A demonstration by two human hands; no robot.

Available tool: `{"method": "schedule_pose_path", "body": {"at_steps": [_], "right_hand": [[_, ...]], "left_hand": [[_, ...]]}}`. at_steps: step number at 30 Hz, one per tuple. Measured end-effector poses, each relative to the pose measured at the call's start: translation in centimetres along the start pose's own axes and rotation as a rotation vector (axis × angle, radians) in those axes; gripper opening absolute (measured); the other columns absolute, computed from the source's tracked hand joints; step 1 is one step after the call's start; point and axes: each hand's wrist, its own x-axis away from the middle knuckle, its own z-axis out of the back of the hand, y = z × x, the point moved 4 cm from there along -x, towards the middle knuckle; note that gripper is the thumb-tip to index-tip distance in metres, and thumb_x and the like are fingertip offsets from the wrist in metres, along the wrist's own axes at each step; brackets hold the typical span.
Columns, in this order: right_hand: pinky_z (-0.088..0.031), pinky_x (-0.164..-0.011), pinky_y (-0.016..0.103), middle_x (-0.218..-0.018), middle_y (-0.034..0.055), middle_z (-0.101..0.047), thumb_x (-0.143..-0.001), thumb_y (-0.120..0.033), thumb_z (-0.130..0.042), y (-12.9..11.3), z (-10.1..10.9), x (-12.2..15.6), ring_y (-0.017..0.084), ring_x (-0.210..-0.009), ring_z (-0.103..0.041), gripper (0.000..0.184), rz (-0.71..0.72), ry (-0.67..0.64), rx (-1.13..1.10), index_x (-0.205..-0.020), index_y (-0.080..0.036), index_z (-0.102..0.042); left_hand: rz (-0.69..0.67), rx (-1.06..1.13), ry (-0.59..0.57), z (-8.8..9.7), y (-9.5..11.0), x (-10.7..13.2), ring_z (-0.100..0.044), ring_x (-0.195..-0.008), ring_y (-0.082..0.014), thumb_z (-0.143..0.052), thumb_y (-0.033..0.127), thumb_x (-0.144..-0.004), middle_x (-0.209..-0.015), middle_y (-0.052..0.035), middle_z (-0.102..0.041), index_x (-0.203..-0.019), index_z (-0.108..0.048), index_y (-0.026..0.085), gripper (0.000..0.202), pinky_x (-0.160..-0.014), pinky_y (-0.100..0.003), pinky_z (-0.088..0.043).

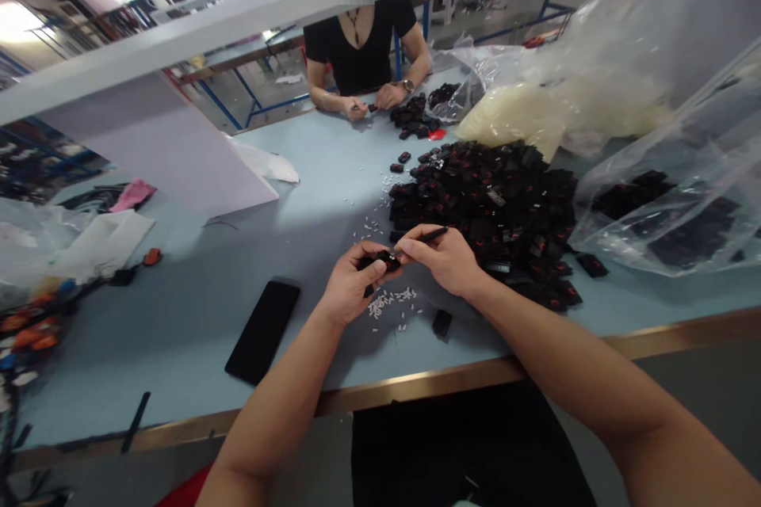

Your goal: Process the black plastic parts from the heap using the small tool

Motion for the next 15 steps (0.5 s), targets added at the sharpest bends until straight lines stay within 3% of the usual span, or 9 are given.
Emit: {"method": "schedule_pose_path", "body": {"at_steps": [8, 15], "right_hand": [[-0.049, -0.059, 0.026, -0.069, 0.0012, -0.068, -0.084, -0.035, -0.064, -0.13, -0.42, 0.22, 0.014, -0.063, -0.062, 0.019, 0.042, -0.011, 0.081, -0.076, -0.018, -0.069], [-0.052, -0.066, 0.029, -0.068, 0.0011, -0.070, -0.083, -0.040, -0.069, 0.57, -0.06, 0.06, 0.015, -0.064, -0.064, 0.022, -0.023, 0.022, -0.179, -0.080, -0.018, -0.071]], "left_hand": [[0.014, -0.023, 0.016, -0.09, -0.03, -0.05, -0.071, -0.081, -0.0181, -0.089, 0.031, -0.064, -0.085, -0.0036, -0.072, -0.086, -0.067, 0.016, 0.035, -0.084, -0.040, -0.060], [0.008, 0.002, 0.022, -0.18, 0.22, 0.14, -0.070, -0.083, -0.0168, -0.090, 0.030, -0.063, -0.087, -0.0028, -0.072, -0.087, -0.067, 0.017, 0.036, -0.083, -0.035, -0.059]]}}
